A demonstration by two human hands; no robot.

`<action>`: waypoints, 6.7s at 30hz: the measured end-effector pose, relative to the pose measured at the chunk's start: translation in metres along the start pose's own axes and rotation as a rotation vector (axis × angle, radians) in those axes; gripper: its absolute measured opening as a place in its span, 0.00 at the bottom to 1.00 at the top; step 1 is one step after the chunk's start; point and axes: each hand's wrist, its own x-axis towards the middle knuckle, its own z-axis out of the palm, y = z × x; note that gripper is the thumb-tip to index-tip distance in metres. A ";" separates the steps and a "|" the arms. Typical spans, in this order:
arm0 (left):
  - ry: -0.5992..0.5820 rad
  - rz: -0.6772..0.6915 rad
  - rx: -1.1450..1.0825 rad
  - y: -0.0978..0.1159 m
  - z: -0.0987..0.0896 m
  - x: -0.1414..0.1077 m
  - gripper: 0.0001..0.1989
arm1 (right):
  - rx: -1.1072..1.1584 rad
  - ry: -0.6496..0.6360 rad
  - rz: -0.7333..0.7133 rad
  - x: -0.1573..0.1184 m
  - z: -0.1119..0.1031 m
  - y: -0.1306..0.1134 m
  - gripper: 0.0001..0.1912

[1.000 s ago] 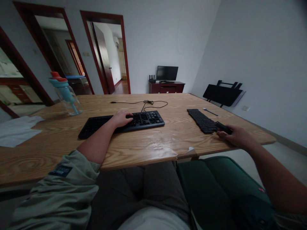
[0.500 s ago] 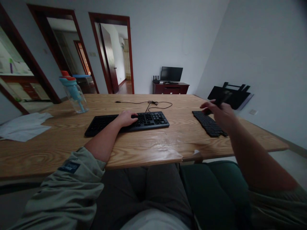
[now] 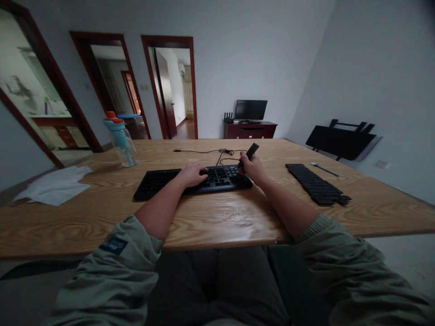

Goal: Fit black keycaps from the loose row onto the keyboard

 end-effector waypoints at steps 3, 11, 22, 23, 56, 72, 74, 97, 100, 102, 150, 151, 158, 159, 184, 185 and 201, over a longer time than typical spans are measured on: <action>0.005 -0.011 -0.004 0.002 0.000 0.000 0.20 | -0.006 -0.030 0.006 -0.003 0.001 0.000 0.26; 0.135 0.189 -0.083 0.033 -0.001 0.000 0.15 | -0.034 -0.037 0.036 -0.009 0.008 -0.014 0.24; 0.137 0.248 -0.023 0.063 0.009 0.009 0.15 | -0.067 -0.048 0.012 -0.009 0.011 -0.015 0.24; 0.143 0.246 -0.022 0.062 0.010 0.008 0.15 | -0.080 -0.043 0.010 -0.009 0.011 -0.015 0.24; 0.071 0.187 0.004 0.068 0.016 0.012 0.17 | -0.012 -0.029 -0.006 -0.007 0.020 -0.016 0.14; 0.013 0.072 0.019 0.063 0.025 0.017 0.20 | 0.291 0.159 0.113 -0.008 0.056 -0.015 0.15; 0.019 0.066 0.017 0.064 0.024 0.016 0.20 | 0.239 0.178 0.113 -0.005 0.058 -0.012 0.15; 0.031 0.010 0.061 0.064 0.016 0.013 0.17 | -0.141 0.264 0.010 0.014 0.080 -0.021 0.13; 0.049 0.025 0.057 0.062 0.020 0.014 0.18 | -0.168 0.277 0.005 0.018 0.083 -0.020 0.14; 0.046 0.024 0.056 0.061 0.021 0.015 0.18 | -0.175 0.269 -0.011 0.021 0.085 -0.019 0.14; 0.155 0.166 -0.100 0.045 0.002 0.001 0.15 | 0.864 -0.060 0.227 -0.005 0.005 -0.056 0.11; 0.162 0.179 -0.110 0.046 0.002 0.001 0.15 | 0.888 -0.068 0.241 -0.005 0.006 -0.056 0.11; 0.178 0.254 -0.231 0.060 0.002 -0.001 0.15 | 0.952 -0.146 0.245 -0.013 0.014 -0.058 0.12; 0.183 0.256 -0.250 0.063 0.001 -0.002 0.16 | 0.948 -0.158 0.241 -0.014 0.015 -0.058 0.13; 0.339 0.139 -0.274 0.088 -0.007 -0.010 0.16 | 0.496 -0.109 0.185 -0.025 0.041 -0.057 0.28; 0.336 0.138 -0.265 0.088 -0.007 -0.010 0.16 | 0.488 -0.118 0.188 -0.025 0.040 -0.058 0.28; 0.305 0.112 -0.342 0.080 -0.004 -0.006 0.16 | 0.184 -0.295 -0.032 -0.023 0.025 -0.057 0.22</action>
